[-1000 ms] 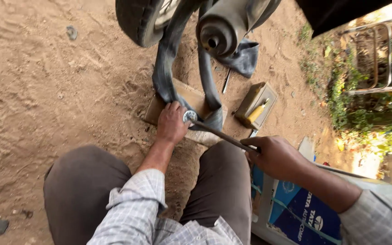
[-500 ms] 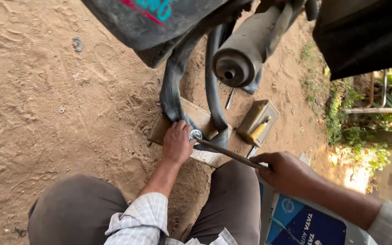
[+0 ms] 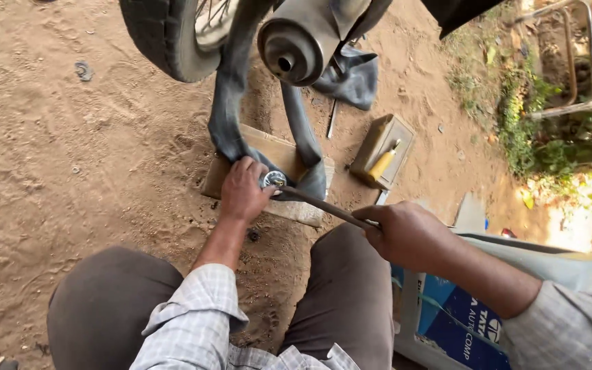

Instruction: Repairing a punctured motorcycle inner tube by cleaning the surface, roughening it with a drill, and applying a patch.

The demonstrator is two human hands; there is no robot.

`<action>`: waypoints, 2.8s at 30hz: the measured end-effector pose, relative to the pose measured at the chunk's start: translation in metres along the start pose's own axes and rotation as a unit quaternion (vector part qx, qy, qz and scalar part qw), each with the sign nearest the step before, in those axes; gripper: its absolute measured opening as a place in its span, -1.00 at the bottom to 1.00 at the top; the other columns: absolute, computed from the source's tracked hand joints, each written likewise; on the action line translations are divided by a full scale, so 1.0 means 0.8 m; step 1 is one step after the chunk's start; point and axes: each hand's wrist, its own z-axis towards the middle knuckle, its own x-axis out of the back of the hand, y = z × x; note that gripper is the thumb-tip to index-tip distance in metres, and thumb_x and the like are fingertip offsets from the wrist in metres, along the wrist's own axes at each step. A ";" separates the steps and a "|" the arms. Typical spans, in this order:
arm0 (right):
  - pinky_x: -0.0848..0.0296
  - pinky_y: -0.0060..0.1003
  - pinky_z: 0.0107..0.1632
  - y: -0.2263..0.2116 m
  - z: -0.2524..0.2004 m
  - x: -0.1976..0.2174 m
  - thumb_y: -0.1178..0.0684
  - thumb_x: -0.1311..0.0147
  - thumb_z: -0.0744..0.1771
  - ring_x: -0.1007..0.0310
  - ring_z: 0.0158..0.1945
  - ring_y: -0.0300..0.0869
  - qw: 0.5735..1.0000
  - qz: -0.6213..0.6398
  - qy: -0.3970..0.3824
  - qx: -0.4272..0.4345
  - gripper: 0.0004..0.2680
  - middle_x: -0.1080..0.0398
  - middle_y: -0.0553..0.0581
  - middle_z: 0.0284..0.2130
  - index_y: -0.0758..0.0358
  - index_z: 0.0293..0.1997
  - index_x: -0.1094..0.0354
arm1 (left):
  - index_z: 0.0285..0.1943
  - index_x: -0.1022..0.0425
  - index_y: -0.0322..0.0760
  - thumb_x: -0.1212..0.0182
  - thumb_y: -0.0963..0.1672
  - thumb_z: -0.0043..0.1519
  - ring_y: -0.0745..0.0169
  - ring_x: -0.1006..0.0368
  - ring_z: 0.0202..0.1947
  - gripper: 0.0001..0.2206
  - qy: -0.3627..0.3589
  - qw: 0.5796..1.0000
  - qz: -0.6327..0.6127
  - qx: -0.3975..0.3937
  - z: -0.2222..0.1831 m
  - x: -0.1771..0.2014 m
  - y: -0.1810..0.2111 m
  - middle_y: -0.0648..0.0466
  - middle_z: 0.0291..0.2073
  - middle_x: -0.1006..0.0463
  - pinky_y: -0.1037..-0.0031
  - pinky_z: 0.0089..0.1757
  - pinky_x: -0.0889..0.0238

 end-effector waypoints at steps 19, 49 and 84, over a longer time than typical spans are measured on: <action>-0.56 -0.01 -0.09 0.013 0.013 0.005 -0.04 -0.04 0.30 -0.62 -0.27 0.02 0.999 -0.047 -0.013 0.004 -0.67 -0.59 0.18 -0.36 -0.16 0.21 -0.45 | -0.01 -0.49 -0.23 -0.58 0.01 -0.01 0.16 -0.39 -0.01 -0.52 0.036 0.999 0.025 0.027 -0.004 0.000 0.010 0.08 -0.06 -0.43 0.28 0.07 -0.33; -0.55 0.02 -0.29 0.004 0.018 0.011 -0.06 -0.07 0.28 -0.58 -0.42 0.11 0.994 -0.098 -0.018 0.033 -0.68 -0.55 0.25 -0.43 -0.08 0.17 -0.45 | -0.09 -0.43 -0.17 -0.56 0.11 -0.02 0.10 -0.30 -0.02 -0.49 0.046 0.994 0.083 -0.052 -0.012 -0.015 -0.008 0.09 -0.11 -0.34 0.28 0.09 -0.25; -0.42 -0.16 -0.25 0.130 0.276 -0.309 -0.09 -0.08 0.39 -0.43 -0.27 -0.17 0.629 0.761 0.046 -0.151 -0.77 -0.40 0.02 -0.29 0.20 0.05 -0.36 | -0.02 -0.53 -0.54 -0.34 -0.04 0.17 0.21 -0.65 -0.34 -0.60 0.140 0.793 -0.529 0.266 0.000 0.002 0.072 -0.09 -0.22 -0.66 0.46 -0.40 -0.64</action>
